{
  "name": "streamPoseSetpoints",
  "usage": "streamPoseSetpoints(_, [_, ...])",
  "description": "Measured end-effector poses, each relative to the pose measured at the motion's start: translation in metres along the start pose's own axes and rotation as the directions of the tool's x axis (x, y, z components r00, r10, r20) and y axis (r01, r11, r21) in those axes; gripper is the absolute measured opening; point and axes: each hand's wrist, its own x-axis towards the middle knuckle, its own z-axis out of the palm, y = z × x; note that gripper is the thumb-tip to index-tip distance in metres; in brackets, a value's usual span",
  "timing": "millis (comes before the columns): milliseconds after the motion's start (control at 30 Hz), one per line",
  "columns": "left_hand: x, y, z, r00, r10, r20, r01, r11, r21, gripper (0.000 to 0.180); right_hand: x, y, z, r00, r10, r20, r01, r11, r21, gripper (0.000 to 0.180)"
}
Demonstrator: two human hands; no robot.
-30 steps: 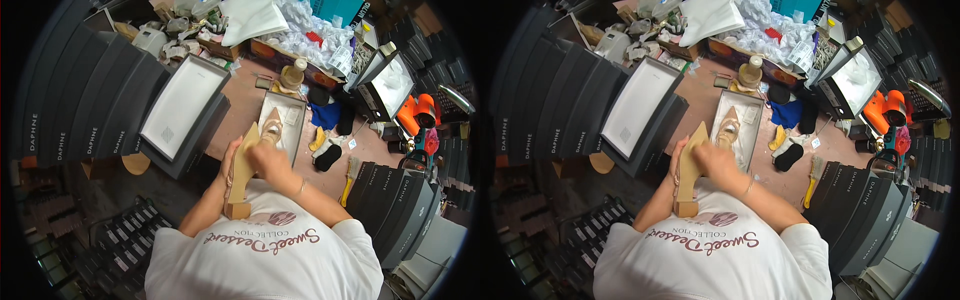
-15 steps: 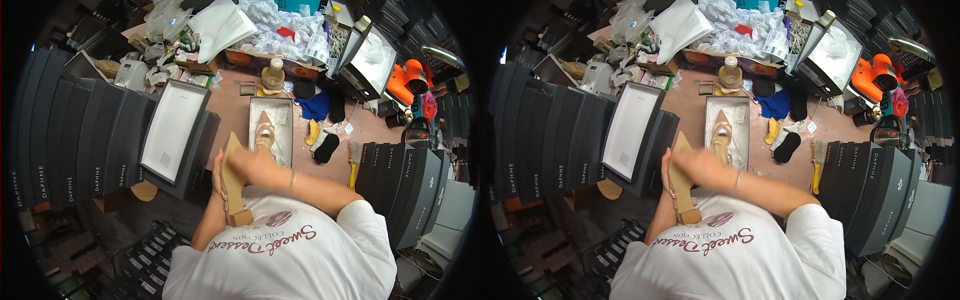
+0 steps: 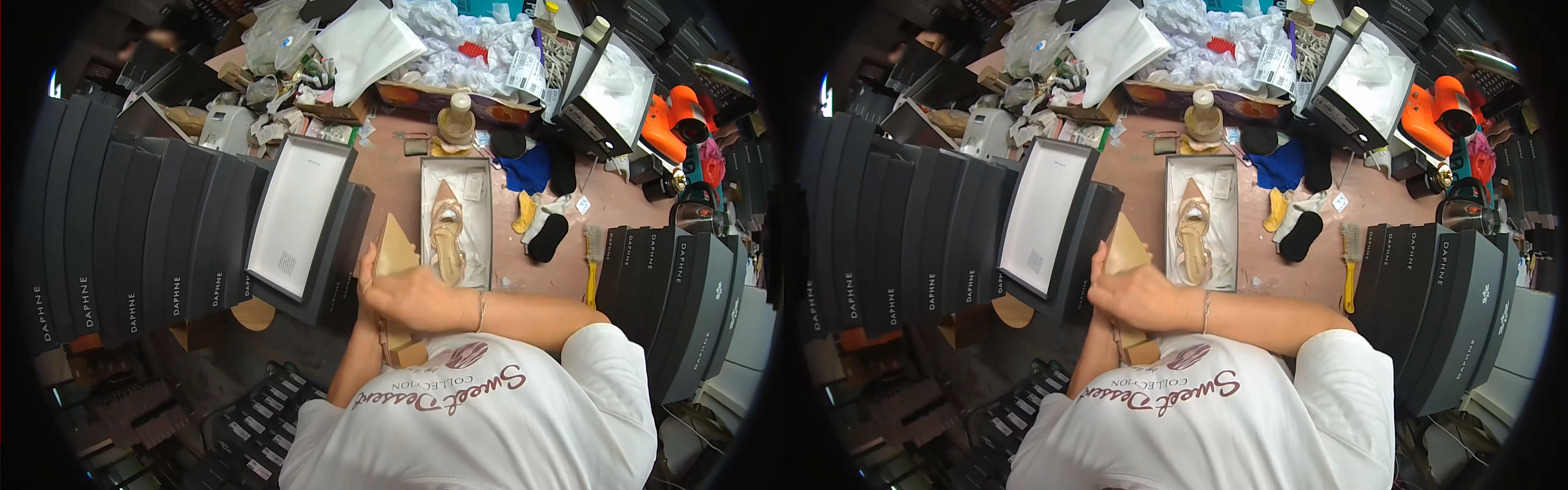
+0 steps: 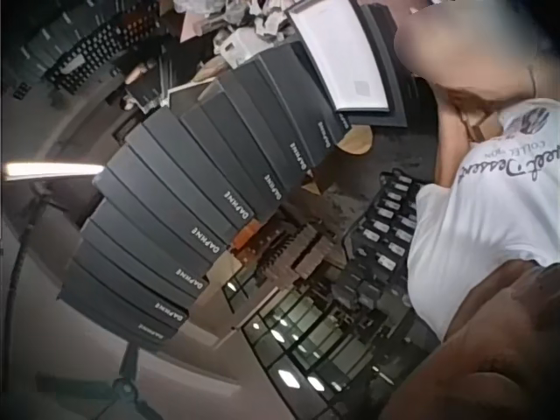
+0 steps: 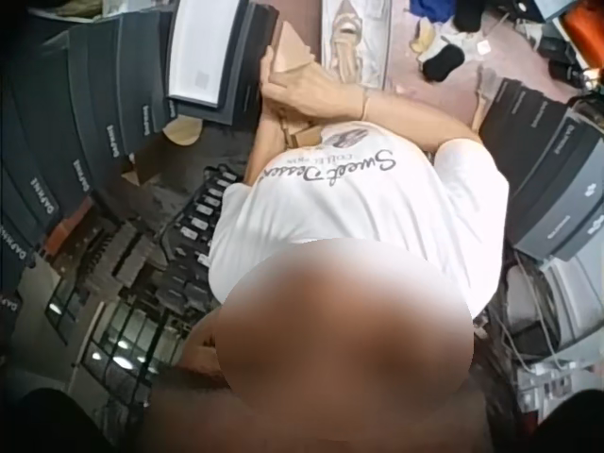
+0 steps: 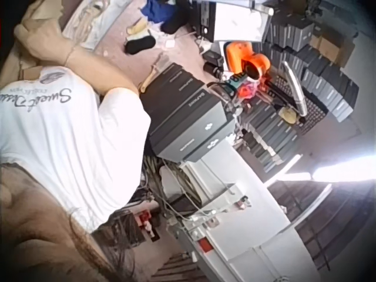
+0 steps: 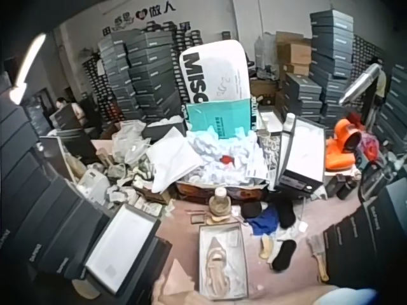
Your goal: Cleaning, inspecting, and packaging women's shoes into boxes with tissue paper.
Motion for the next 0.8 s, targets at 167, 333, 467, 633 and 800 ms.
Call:
streamPoseSetpoints(167, [-0.005,-0.003,-0.002,0.987,-0.005,0.159,0.035,0.982,-0.186,0.057,-0.001,0.033,0.010,0.991,0.130,0.041,-0.133,0.988,0.085,0.008])
streamPoseSetpoints(333, [-0.003,-0.002,0.000,0.980,-0.043,0.192,0.087,0.971,-0.223,0.056,-0.032,0.031,0.012,0.989,0.025,-0.148,-0.015,0.998,0.066,0.013])
streamPoseSetpoints(467, [-0.003,-0.004,-0.002,0.975,-0.002,0.224,0.028,0.993,-0.116,0.056,-0.048,0.027,0.006,0.984,0.018,-0.179,0.006,0.991,0.135,0.015])
streamPoseSetpoints(633, [0.002,-0.010,-0.003,0.941,-0.027,0.339,0.111,0.967,-0.231,0.054,-0.040,0.057,0.002,0.980,0.094,-0.177,-0.074,0.990,0.120,0.020])
streamPoseSetpoints(800, [0.003,-0.012,0.001,0.962,-0.047,0.269,0.127,0.949,-0.290,0.057,-0.032,0.041,0.001,0.994,0.018,-0.110,-0.014,0.999,0.039,0.018])
